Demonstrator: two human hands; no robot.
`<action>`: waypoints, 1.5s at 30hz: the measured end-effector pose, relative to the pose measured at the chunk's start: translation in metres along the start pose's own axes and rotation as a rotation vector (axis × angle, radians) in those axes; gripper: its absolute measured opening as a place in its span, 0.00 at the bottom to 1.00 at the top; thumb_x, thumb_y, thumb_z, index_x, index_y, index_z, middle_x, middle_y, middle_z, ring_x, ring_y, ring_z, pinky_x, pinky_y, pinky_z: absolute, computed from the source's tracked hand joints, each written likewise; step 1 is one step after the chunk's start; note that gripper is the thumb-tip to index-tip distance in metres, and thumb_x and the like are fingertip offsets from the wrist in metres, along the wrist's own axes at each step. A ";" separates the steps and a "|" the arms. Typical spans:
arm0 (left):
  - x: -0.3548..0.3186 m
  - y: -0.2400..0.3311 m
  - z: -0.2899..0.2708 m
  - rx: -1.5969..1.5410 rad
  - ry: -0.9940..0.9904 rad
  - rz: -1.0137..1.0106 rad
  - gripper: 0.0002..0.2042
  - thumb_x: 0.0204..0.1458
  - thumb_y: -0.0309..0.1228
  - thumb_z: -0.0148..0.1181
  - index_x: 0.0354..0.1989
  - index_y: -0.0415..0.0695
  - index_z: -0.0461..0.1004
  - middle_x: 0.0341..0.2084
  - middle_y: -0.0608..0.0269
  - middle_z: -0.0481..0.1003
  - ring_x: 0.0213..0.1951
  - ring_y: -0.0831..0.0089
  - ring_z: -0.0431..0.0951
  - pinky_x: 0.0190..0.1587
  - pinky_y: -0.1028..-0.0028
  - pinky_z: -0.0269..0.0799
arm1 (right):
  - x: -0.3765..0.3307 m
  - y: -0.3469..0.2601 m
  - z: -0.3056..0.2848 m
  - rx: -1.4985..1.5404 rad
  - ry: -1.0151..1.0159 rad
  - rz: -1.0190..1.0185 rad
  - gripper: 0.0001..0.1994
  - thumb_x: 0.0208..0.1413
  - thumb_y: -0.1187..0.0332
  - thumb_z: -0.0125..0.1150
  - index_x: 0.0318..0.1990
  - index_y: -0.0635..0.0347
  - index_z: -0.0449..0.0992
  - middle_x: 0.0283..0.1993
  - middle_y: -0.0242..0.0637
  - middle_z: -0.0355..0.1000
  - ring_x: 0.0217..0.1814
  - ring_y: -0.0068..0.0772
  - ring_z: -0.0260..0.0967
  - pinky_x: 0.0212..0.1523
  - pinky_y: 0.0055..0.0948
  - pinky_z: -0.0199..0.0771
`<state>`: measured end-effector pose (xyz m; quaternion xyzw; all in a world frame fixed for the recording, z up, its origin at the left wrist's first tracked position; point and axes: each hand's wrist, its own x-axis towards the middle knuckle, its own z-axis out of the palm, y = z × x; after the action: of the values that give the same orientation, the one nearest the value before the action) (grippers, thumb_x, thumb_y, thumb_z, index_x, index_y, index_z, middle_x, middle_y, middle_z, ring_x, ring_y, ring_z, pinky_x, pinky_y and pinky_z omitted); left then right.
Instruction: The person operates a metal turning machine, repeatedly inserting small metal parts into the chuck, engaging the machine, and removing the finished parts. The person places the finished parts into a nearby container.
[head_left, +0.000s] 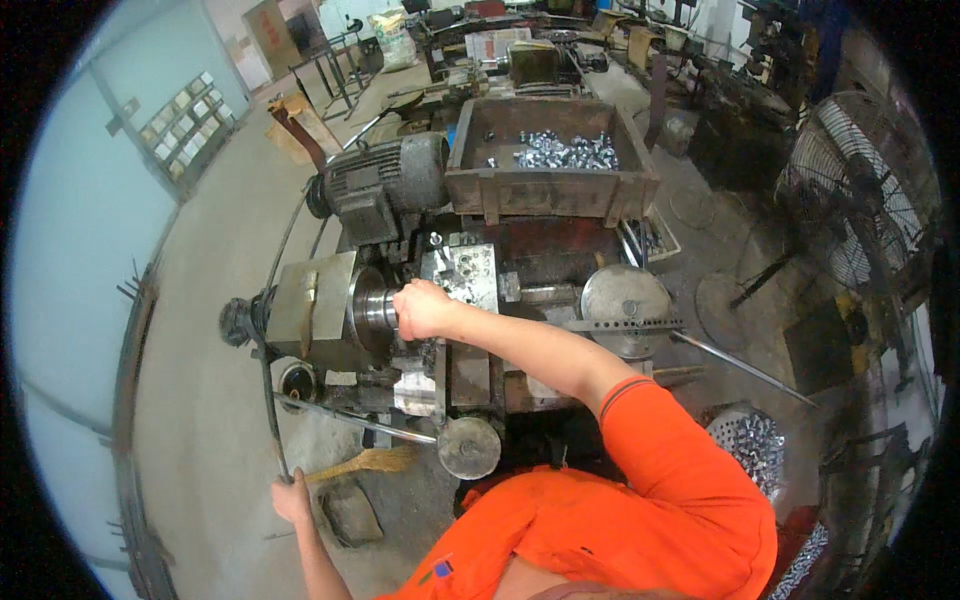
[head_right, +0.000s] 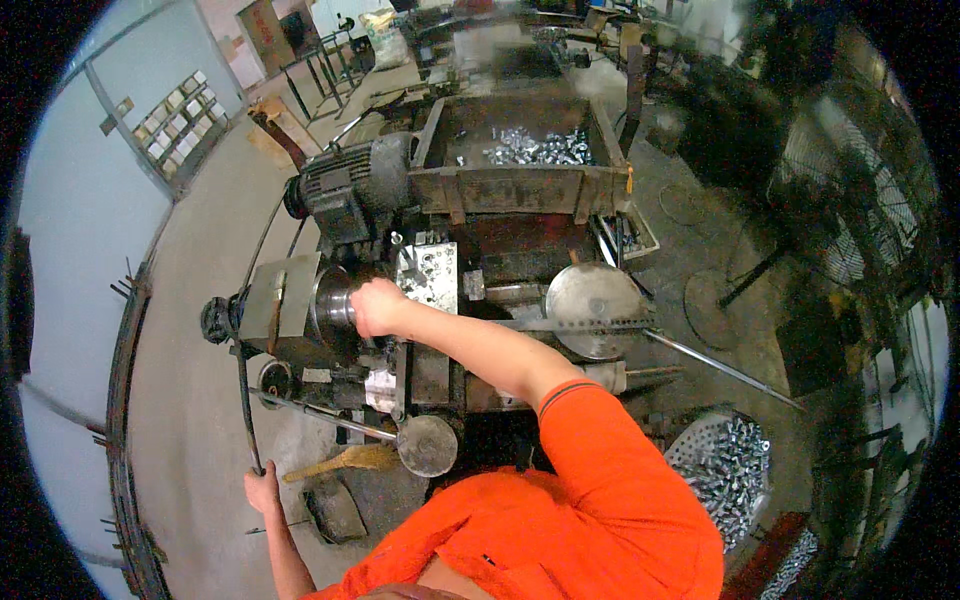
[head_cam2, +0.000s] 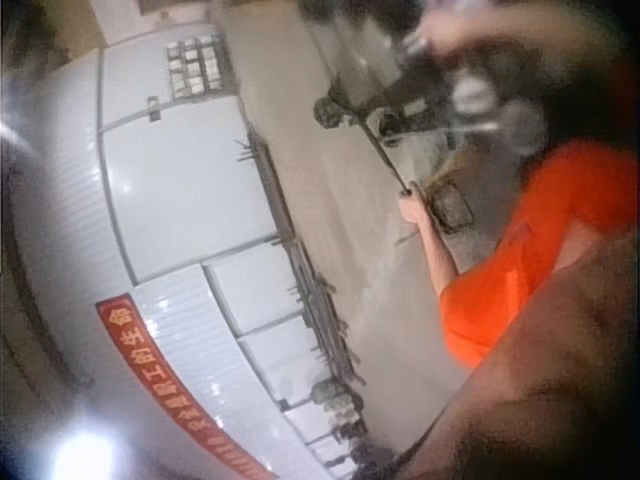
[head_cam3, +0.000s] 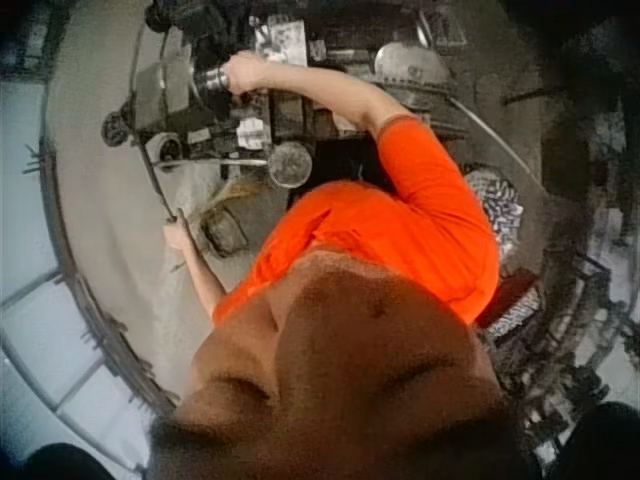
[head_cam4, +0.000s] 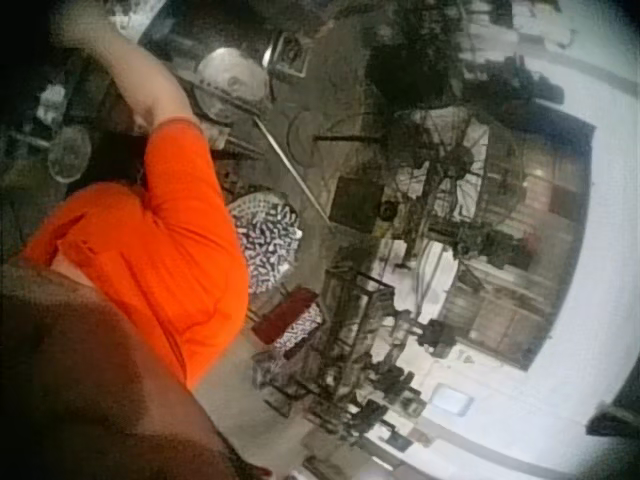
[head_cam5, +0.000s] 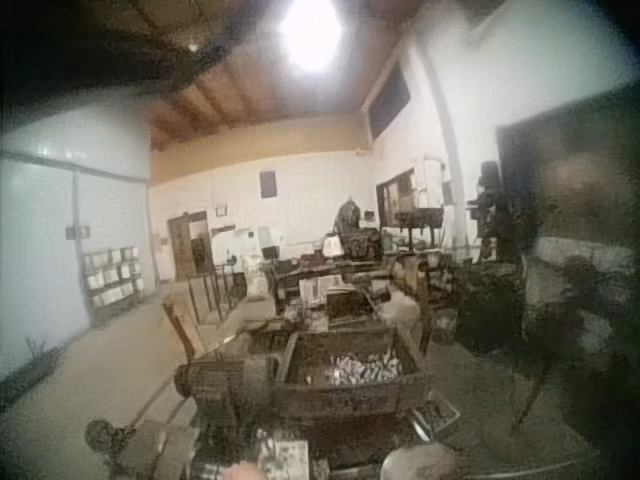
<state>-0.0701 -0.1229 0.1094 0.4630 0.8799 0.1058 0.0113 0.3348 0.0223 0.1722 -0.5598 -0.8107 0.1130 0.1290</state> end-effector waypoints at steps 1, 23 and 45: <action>-0.002 0.000 0.000 -0.007 0.028 0.006 0.21 0.40 0.47 0.61 0.33 0.39 0.73 0.30 0.47 0.75 0.35 0.49 0.75 0.37 0.58 0.68 | -0.005 -0.003 -0.013 0.023 -0.005 0.055 0.12 0.30 0.64 0.57 0.24 0.61 0.78 0.28 0.49 0.74 0.34 0.46 0.73 0.37 0.36 0.74; -0.016 0.013 -0.018 0.044 0.215 0.550 0.18 0.48 0.39 0.57 0.39 0.35 0.71 0.30 0.45 0.75 0.30 0.53 0.76 0.34 0.60 0.70 | -0.217 0.143 -0.040 0.550 0.526 0.335 0.18 0.31 0.70 0.59 0.37 0.59 0.78 0.49 0.46 0.70 0.39 0.32 0.72 0.41 0.28 0.72; -0.047 0.165 0.100 -0.472 -0.455 0.850 0.14 0.52 0.25 0.48 0.45 0.30 0.70 0.38 0.48 0.75 0.38 0.63 0.75 0.42 0.69 0.68 | -0.584 0.140 0.073 -0.127 -0.358 1.682 0.21 0.40 0.60 0.55 0.44 0.58 0.74 0.50 0.45 0.69 0.52 0.40 0.68 0.52 0.33 0.68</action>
<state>0.1029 -0.0529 0.0402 0.7746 0.5426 0.1929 0.2616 0.6319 -0.4785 0.0089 -0.9541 -0.1398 0.2118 -0.1590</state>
